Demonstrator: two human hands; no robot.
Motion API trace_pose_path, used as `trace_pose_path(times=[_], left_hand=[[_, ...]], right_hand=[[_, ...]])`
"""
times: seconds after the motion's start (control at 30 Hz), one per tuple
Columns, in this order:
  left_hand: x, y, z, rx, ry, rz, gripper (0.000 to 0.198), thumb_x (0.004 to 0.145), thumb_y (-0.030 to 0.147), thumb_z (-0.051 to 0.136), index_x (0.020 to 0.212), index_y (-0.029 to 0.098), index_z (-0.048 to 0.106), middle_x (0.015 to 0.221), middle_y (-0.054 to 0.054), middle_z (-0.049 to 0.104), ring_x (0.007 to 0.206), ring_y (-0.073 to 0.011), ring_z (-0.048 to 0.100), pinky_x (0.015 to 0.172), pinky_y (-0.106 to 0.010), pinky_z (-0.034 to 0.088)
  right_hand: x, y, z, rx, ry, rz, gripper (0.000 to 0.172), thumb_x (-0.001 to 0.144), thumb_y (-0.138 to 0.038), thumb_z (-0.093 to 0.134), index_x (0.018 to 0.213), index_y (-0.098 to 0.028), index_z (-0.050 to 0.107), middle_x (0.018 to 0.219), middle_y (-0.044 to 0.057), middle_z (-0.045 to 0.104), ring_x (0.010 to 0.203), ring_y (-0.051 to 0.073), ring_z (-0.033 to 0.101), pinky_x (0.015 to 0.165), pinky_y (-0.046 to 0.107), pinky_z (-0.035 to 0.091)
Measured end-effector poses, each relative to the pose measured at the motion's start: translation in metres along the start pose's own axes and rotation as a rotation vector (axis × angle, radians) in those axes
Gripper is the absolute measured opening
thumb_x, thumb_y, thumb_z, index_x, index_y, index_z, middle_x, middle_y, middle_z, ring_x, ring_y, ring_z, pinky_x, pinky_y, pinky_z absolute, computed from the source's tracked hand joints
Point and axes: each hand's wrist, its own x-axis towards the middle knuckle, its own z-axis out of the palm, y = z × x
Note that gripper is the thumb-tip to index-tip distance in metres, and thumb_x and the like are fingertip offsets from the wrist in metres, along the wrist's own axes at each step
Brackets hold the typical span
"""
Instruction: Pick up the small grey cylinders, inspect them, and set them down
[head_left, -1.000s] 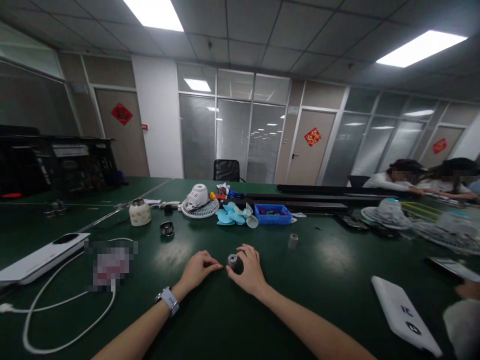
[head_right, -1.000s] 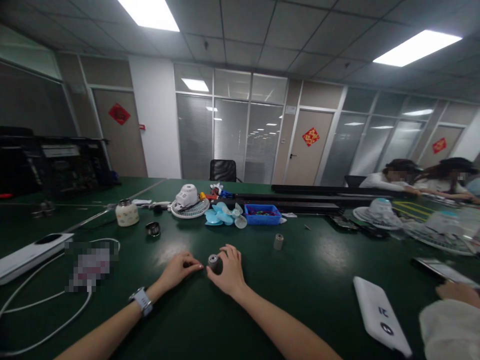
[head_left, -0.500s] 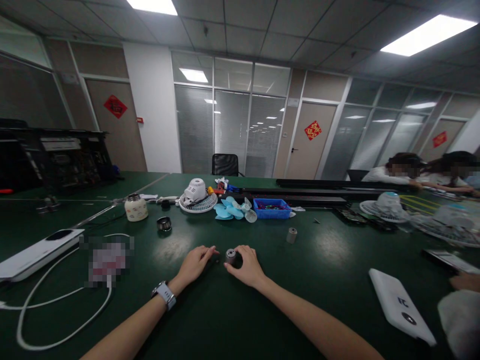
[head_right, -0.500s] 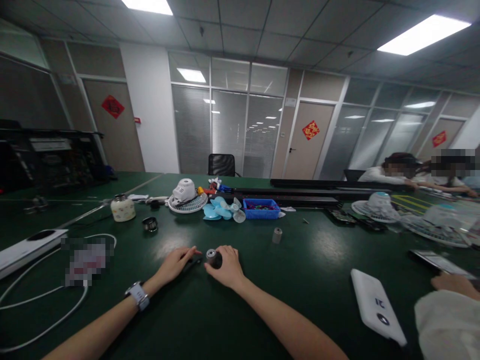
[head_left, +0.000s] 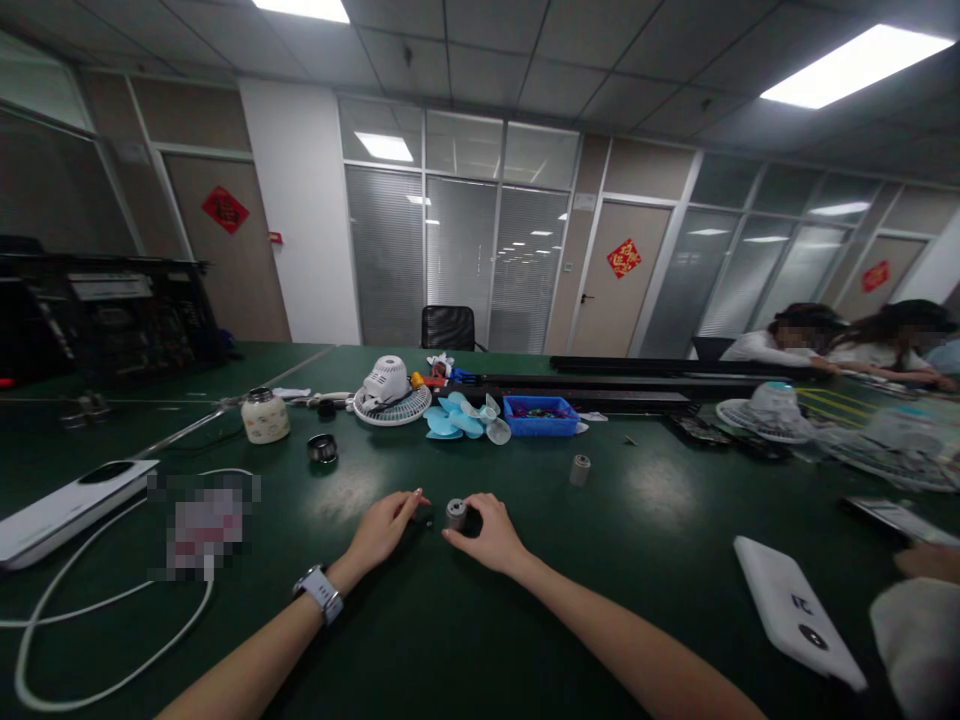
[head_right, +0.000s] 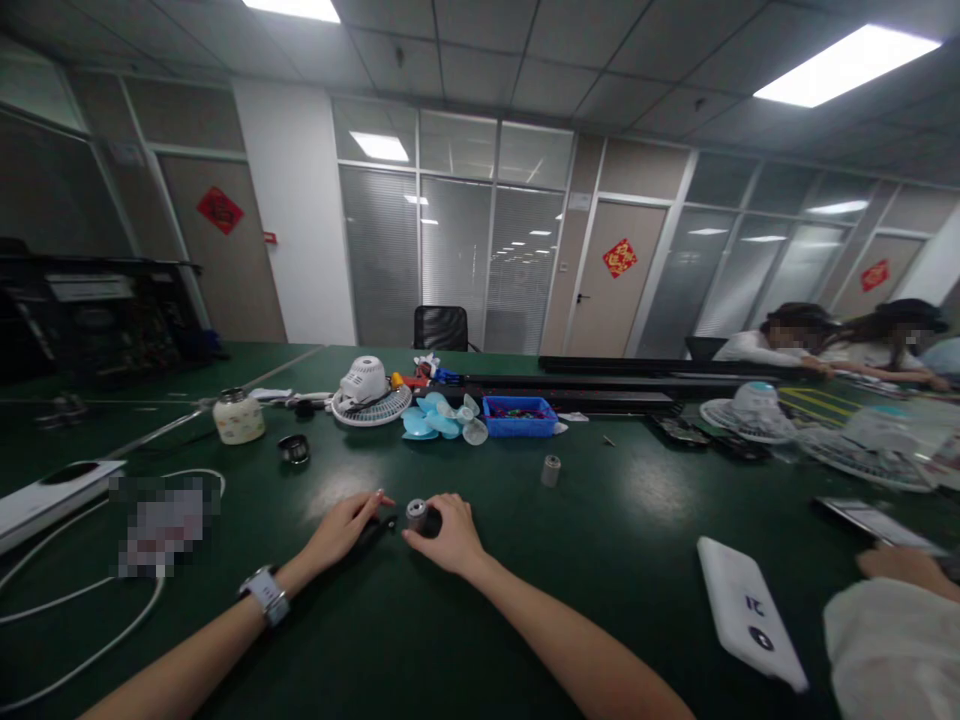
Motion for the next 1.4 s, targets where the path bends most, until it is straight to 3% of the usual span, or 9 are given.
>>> trace_pose_path(times=[0.23, 0.37, 0.5, 0.7, 0.87, 1.23, 1.4], left_hand=[[0.001, -0.003, 0.001, -0.001, -0.006, -0.009, 0.057, 0.090, 0.059, 0.031, 0.101, 0.020, 0.071, 0.086, -0.006, 0.070, 0.085, -0.0244, 0.063, 0.078, -0.036, 0.045], [0.001, -0.004, 0.000, -0.009, -0.005, -0.009, 0.057, 0.089, 0.060, 0.032, 0.103, 0.020, 0.070, 0.086, -0.006, 0.069, 0.084, -0.0244, 0.063, 0.077, -0.036, 0.046], [0.001, -0.003, -0.001, -0.013, 0.003, -0.012, 0.055, 0.089, 0.059, 0.033, 0.104, 0.021, 0.069, 0.085, -0.006, 0.069, 0.082, -0.0240, 0.063, 0.075, -0.035, 0.046], [0.001, -0.005, -0.001, 0.000, -0.007, 0.000, 0.055, 0.089, 0.060, 0.033, 0.105, 0.021, 0.068, 0.084, -0.005, 0.068, 0.081, -0.0235, 0.062, 0.073, -0.034, 0.046], [0.002, -0.008, 0.001, -0.017, -0.004, 0.010, 0.053, 0.089, 0.060, 0.034, 0.105, 0.021, 0.066, 0.082, -0.005, 0.067, 0.079, -0.0232, 0.062, 0.071, -0.033, 0.045], [0.003, -0.010, 0.004, 0.016, -0.009, -0.002, 0.051, 0.090, 0.058, 0.032, 0.109, 0.021, 0.062, 0.083, -0.004, 0.066, 0.079, -0.0217, 0.062, 0.073, -0.032, 0.044], [0.002, -0.010, 0.007, 0.002, 0.011, 0.002, 0.049, 0.091, 0.057, 0.032, 0.108, 0.021, 0.061, 0.083, -0.003, 0.067, 0.080, -0.0211, 0.062, 0.072, -0.031, 0.044]], right_hand=[[-0.001, -0.003, -0.005, 0.086, 0.016, 0.055, 0.037, 0.066, -0.042, 0.077, 0.092, -0.019, 0.066, 0.095, 0.005, 0.065, 0.093, 0.022, 0.058, 0.083, 0.035, 0.046], [0.003, 0.012, -0.005, 0.313, 0.009, 0.100, 0.035, 0.066, -0.042, 0.077, 0.090, -0.018, 0.068, 0.091, 0.004, 0.070, 0.086, 0.020, 0.064, 0.079, 0.034, 0.050], [0.019, 0.051, -0.018, 0.472, 0.103, 0.143, 0.038, 0.069, -0.044, 0.073, 0.094, -0.016, 0.068, 0.093, 0.005, 0.072, 0.086, 0.022, 0.067, 0.080, 0.035, 0.053], [0.046, 0.128, -0.055, 0.276, 0.527, 0.342, 0.038, 0.073, -0.045, 0.064, 0.095, -0.015, 0.069, 0.090, 0.010, 0.073, 0.083, 0.026, 0.069, 0.079, 0.038, 0.053], [0.048, 0.160, -0.057, 0.214, 0.535, 0.357, 0.041, 0.072, -0.040, 0.064, 0.104, -0.014, 0.066, 0.095, 0.010, 0.072, 0.087, 0.025, 0.069, 0.082, 0.037, 0.052], [0.046, 0.167, -0.048, 0.075, 0.486, 0.331, 0.044, 0.075, -0.034, 0.060, 0.113, -0.013, 0.063, 0.104, 0.013, 0.067, 0.096, 0.026, 0.064, 0.089, 0.041, 0.050], [0.033, 0.136, -0.052, -0.065, 0.533, 0.233, 0.065, 0.078, -0.035, 0.058, 0.136, -0.010, 0.043, 0.125, 0.017, 0.054, 0.117, 0.029, 0.053, 0.101, 0.044, 0.042]])
